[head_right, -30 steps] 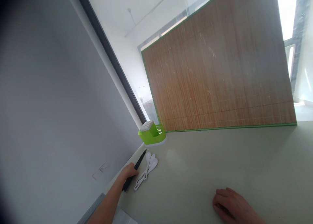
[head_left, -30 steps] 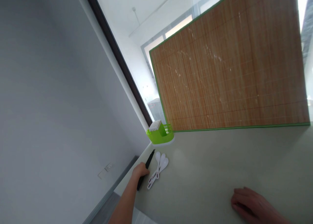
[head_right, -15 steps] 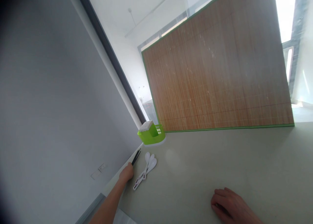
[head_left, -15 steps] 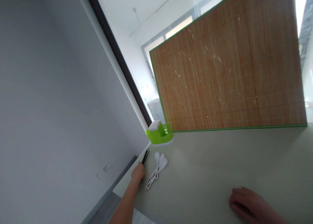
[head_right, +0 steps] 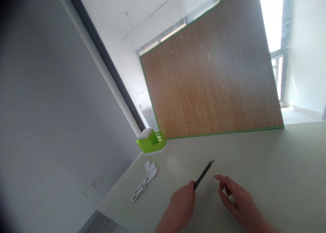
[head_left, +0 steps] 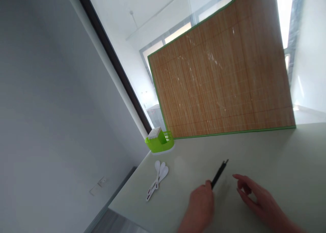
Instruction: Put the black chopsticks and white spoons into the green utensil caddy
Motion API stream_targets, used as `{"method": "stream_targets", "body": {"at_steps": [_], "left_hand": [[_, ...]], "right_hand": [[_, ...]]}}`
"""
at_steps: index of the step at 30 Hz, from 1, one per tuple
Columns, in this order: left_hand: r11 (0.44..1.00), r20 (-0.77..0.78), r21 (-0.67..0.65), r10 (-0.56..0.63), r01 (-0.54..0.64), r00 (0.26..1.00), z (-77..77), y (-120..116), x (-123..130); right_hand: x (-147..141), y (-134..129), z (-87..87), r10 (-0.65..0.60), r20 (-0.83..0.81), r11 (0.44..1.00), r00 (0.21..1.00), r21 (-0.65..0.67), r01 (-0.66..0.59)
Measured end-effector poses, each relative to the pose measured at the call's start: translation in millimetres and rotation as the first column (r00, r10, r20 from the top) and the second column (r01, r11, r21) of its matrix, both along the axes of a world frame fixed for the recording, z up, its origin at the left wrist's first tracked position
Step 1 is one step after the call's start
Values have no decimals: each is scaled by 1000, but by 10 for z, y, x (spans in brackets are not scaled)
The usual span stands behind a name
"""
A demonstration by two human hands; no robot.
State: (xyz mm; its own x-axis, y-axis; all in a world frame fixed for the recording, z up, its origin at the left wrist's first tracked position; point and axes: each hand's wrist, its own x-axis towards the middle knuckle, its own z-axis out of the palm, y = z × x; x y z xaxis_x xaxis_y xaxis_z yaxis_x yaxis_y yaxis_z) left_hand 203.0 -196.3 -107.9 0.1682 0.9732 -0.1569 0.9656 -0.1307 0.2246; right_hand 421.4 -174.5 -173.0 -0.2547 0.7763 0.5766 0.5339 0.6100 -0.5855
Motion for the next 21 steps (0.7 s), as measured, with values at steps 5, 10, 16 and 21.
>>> {"method": "stream_targets", "body": {"at_steps": [5,10,16,21], "left_hand": [[999,74,-23,-28,30,997,-282,-7,667],[993,85,-74,95,-89,992,-344,-59,910],[987,139,-83,151,-141,979,-413,-267,1187],[954,140,301,-44,0,989,-780,-372,1215]], "right_hand": [[105,101,-50,-28,119,997,993,-68,36],[165,221,-171,8,242,995,970,-97,16],[229,267,-212,-66,348,997,935,-16,76],[307,293,-183,-102,380,991,919,-40,126]]}}
